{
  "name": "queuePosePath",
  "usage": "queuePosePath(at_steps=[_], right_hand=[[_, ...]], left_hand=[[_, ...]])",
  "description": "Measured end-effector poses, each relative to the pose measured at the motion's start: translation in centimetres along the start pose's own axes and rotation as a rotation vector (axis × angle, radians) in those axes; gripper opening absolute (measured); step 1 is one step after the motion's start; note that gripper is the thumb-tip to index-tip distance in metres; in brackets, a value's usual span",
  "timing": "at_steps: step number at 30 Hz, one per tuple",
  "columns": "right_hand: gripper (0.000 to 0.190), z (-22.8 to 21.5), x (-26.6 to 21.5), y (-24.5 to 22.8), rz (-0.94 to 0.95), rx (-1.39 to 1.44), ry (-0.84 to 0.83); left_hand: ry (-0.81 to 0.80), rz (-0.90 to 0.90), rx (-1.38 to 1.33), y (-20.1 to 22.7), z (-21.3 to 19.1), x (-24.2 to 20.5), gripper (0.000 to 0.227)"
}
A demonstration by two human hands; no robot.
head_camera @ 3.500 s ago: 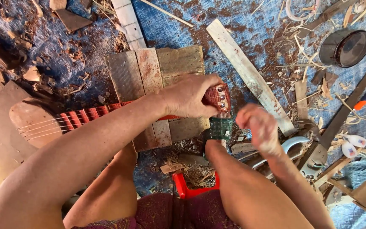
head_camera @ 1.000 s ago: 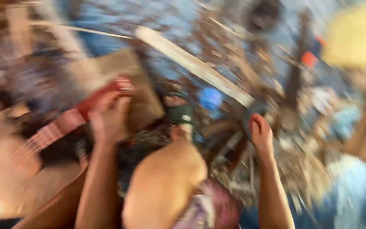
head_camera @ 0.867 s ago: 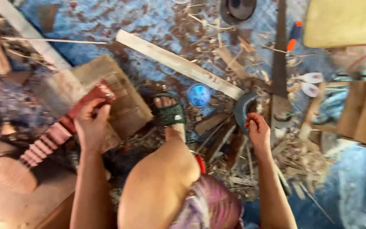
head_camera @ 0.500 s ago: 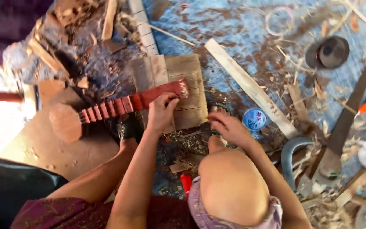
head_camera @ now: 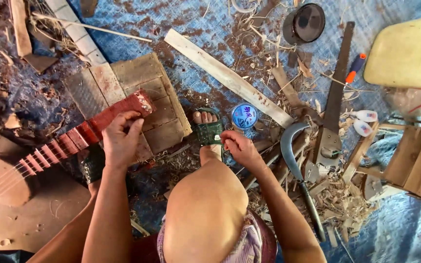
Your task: Repairing a traditional stringed instrument by wrapping and securing strings or frets around the neck.
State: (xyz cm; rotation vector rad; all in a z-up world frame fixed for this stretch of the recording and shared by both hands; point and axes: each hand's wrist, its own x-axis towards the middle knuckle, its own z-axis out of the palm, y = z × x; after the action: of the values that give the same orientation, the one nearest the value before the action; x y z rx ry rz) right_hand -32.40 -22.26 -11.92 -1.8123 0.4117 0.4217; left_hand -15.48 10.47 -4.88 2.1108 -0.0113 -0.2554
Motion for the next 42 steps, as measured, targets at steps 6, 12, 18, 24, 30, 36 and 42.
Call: queuePosePath(at_steps=[6, 12, 18, 24, 30, 36, 42], right_hand=[[0.034, -5.0, -4.0, 7.7, -0.036, -0.339, 0.384], [0.080, -12.3, -15.9, 15.8, 0.813, -0.712, 0.317], [0.066, -12.5, -19.1, 30.7, 0.813, -0.795, 0.238], [0.056, -17.6, -20.2, 27.9, 0.473, -0.908, 0.195], [0.053, -21.4, -24.1, 17.2, 0.426, -0.484, 0.091], [0.051, -17.2, -22.6, -12.9, 0.380, -0.069, 0.008], [0.049, -5.8, -17.4, -35.2, 0.322, 0.384, -0.143]], left_hand=[[0.038, 0.134, 0.249, -0.1, -0.6, -0.4, 0.012], [0.065, 0.137, 0.222, -5.4, -0.8, -1.1, 0.009], [0.057, -0.017, 0.414, -3.2, -0.5, -0.4, 0.025], [0.034, -0.054, 0.271, -2.6, -0.2, 0.6, 0.024], [-0.049, -0.129, 0.233, -5.9, 0.5, 2.3, 0.024], [-0.095, -0.190, 0.216, -6.6, 0.4, 3.0, 0.027], [-0.043, -0.179, 0.079, -6.8, -1.2, 1.4, 0.027]])
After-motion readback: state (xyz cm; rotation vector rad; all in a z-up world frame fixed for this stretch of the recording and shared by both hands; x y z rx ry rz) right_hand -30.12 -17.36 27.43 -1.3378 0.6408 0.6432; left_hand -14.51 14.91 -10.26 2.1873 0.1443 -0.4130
